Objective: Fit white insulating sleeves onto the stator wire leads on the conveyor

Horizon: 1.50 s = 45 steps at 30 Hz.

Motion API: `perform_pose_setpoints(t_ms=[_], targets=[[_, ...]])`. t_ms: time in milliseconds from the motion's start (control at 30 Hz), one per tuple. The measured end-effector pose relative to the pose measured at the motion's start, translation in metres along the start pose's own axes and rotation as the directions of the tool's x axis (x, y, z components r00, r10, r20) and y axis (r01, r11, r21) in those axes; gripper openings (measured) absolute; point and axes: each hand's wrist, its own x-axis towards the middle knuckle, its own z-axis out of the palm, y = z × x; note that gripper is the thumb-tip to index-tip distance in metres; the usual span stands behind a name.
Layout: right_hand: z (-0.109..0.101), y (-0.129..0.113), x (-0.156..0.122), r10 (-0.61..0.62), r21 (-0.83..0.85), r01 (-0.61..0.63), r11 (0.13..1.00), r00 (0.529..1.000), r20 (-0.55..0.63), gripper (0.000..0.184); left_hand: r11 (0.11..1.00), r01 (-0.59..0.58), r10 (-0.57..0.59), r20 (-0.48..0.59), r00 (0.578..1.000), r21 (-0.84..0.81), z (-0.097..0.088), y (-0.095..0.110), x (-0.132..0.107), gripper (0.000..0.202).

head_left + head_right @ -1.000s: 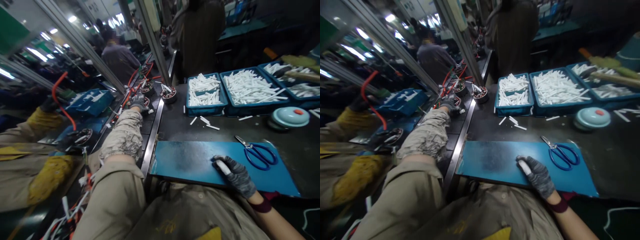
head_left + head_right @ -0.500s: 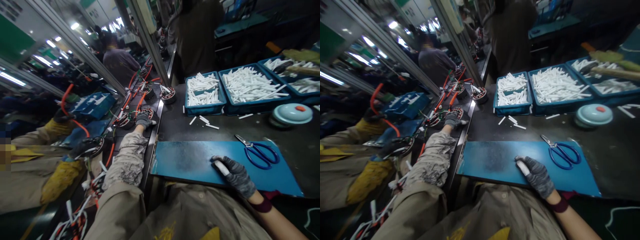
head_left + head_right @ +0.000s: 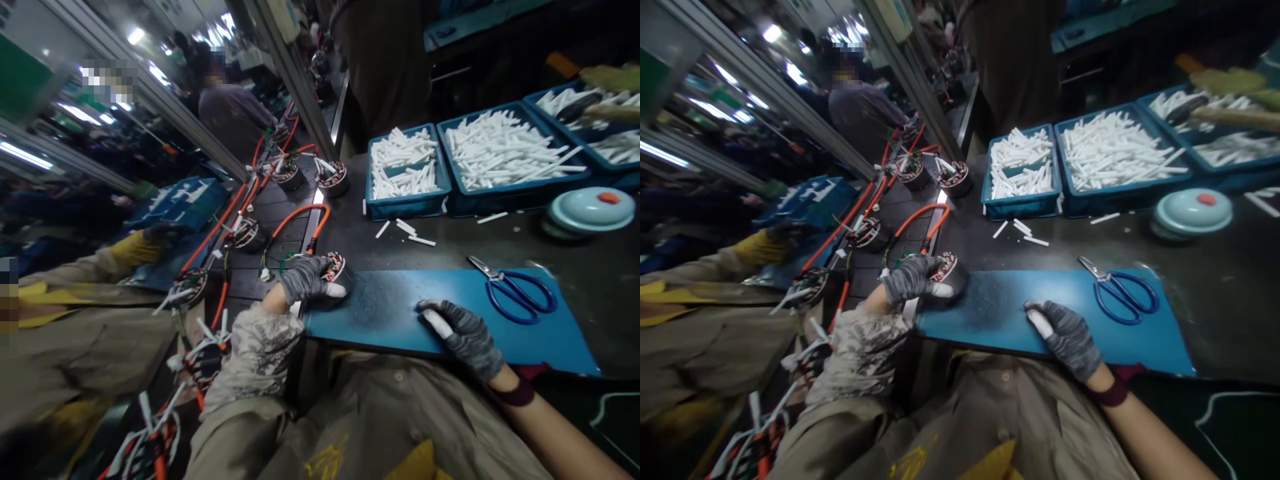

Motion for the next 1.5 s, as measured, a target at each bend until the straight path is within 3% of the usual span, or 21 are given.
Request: perform_pose_setpoints(t_ms=[167, 267, 333, 400, 467, 533, 600, 700, 767, 833, 900, 933, 1000, 1067, 1133, 1267, 1400, 1500], targets=[[0.008, -0.008, 0.003, -0.038, -0.021, 0.036, 0.999, 0.994, -0.099, 0.025, 0.994, -0.038, 0.042, 0.042, 0.998, -0.105, 0.032, 0.061, -0.012, 0.044], [0.009, -0.025, 0.011, -0.225, -0.103, 0.213, 0.972, 0.967, -0.122, 0.026, 0.909, -0.205, 0.222, 0.005, 0.975, -0.362, 0.022, 0.081, -0.022, 0.067], [0.005, -0.035, 0.018, -0.363, -0.15, 0.35, 0.925, 0.929, -0.074, 0.029, 0.758, -0.391, 0.362, -0.163, 0.918, -0.522, 0.003, 0.076, -0.023, 0.067], [-0.001, -0.042, 0.023, -0.473, -0.146, 0.471, 0.87, 0.881, 0.026, 0.031, 0.705, -0.529, 0.43, -0.308, 0.848, -0.473, -0.012, 0.062, -0.014, 0.057], [-0.004, -0.045, 0.027, -0.549, -0.083, 0.566, 0.82, 0.819, 0.165, 0.033, 0.756, -0.579, 0.505, -0.289, 0.813, -0.305, -0.016, 0.044, 0.002, 0.049], [-0.003, -0.047, 0.027, -0.582, -0.007, 0.607, 0.795, 0.765, 0.276, 0.037, 0.791, -0.592, 0.568, -0.178, 0.804, -0.154, -0.008, 0.03, 0.019, 0.045], [0.002, -0.05, 0.027, -0.565, 0.023, 0.582, 0.813, 0.777, 0.279, 0.037, 0.813, -0.582, 0.577, -0.103, 0.81, -0.027, 0.005, 0.022, 0.03, 0.042], [0.013, -0.058, 0.029, -0.392, 0.04, 0.39, 0.92, 0.908, 0.149, 0.029, 0.863, -0.497, 0.505, -0.122, 0.854, 0.092, 0.011, 0.017, 0.025, 0.044], [0.018, -0.065, 0.035, -0.236, 0.125, 0.222, 0.967, 0.966, 0.105, 0.031, 0.915, -0.392, 0.401, -0.108, 0.91, 0.099, 0.004, 0.015, 0.013, 0.054], [0.022, -0.071, 0.043, -0.14, 0.22, 0.109, 0.969, 0.982, 0.128, 0.03, 0.964, -0.255, 0.257, -0.004, 0.967, 0.075, -0.006, 0.012, 0.001, 0.063], [0.024, -0.073, 0.052, -0.107, 0.284, 0.057, 0.957, 0.98, 0.165, 0.028, 0.988, -0.148, 0.144, 0.094, 0.985, 0.039, -0.013, 0.009, -0.007, 0.062], [0.025, -0.072, 0.056, -0.102, 0.309, 0.042, 0.95, 0.978, 0.18, 0.026, 0.99, -0.139, 0.138, 0.102, 0.985, 0.005, -0.014, 0.01, -0.009, 0.06], [0.025, -0.069, 0.062, -0.104, 0.352, 0.026, 0.936, 0.973, 0.204, 0.024, 0.963, -0.252, 0.257, 0.047, 0.965, -0.093, -0.008, 0.015, -0.008, 0.053], [0.023, -0.064, 0.065, -0.114, 0.375, 0.025, 0.927, 0.969, 0.218, 0.024, 0.882, -0.445, 0.446, -0.029, 0.894, -0.154, 0.004, 0.029, -0.004, 0.05], [0.019, -0.061, 0.066, -0.112, 0.363, 0.019, 0.932, 0.965, 0.237, 0.026, 0.833, -0.546, 0.547, -0.02, 0.837, -0.091, 0.018, 0.047, 0.001, 0.043], [0.009, -0.062, 0.069, -0.109, 0.358, -0.019, 0.933, 0.936, 0.335, 0.033, 0.858, -0.467, 0.473, 0.028, 0.881, 0.213, 0.033, 0.068, 0.0, 0.039], [0.005, -0.07, 0.078, -0.15, 0.316, -0.001, 0.949, 0.877, 0.456, 0.035, 0.806, -0.501, 0.517, 0.039, 0.855, 0.314, 0.032, 0.053, -0.013, 0.035], [0.008, -0.074, 0.085, -0.213, 0.288, 0.069, 0.955, 0.837, 0.504, 0.031, 0.788, -0.56, 0.571, 0.036, 0.82, 0.255, 0.031, 0.034, -0.019, 0.042]])
